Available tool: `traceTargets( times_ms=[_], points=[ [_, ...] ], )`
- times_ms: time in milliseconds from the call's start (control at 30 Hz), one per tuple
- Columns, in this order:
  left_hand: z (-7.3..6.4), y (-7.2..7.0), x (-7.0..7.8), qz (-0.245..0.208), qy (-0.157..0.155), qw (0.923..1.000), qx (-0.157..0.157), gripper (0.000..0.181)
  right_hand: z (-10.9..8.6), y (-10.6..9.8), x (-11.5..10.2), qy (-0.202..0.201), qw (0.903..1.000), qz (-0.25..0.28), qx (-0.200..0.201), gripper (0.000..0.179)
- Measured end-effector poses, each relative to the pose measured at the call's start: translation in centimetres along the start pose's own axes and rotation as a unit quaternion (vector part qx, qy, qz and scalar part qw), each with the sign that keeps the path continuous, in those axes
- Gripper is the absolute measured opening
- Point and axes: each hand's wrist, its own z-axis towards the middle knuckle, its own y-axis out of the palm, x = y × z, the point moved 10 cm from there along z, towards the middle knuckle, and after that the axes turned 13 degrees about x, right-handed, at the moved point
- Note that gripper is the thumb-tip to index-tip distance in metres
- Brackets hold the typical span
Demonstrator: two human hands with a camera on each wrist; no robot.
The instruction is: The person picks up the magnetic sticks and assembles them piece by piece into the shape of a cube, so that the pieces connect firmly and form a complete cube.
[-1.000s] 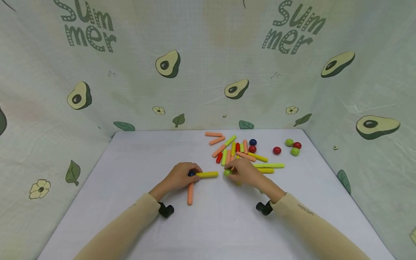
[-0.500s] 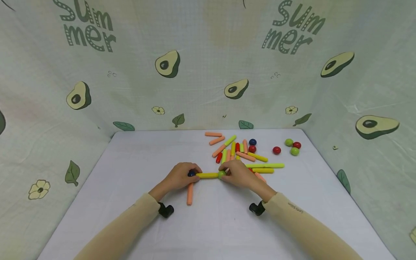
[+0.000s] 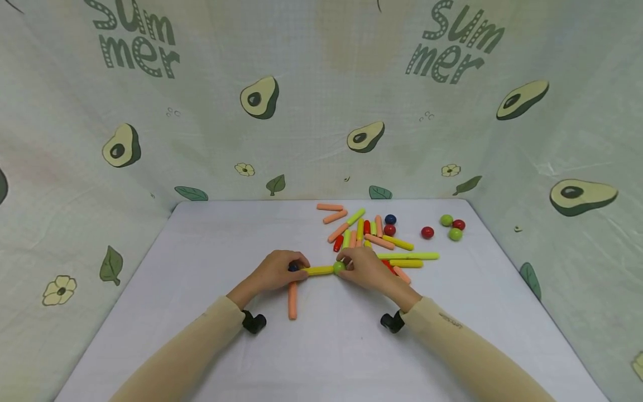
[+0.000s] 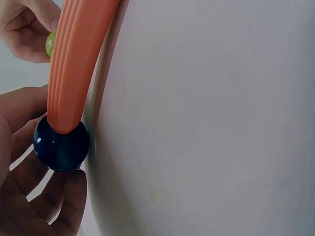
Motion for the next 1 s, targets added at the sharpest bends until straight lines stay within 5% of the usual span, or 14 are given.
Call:
traceTargets(
  times_ms=[1000],
  points=[
    [-1.3,-0.2,-0.4,-0.025,-0.029,0.9992,-0.01,0.021,2.4,1.2,-0.1,0.009,0.9985,0.031,0.044,0.027]
  ],
)
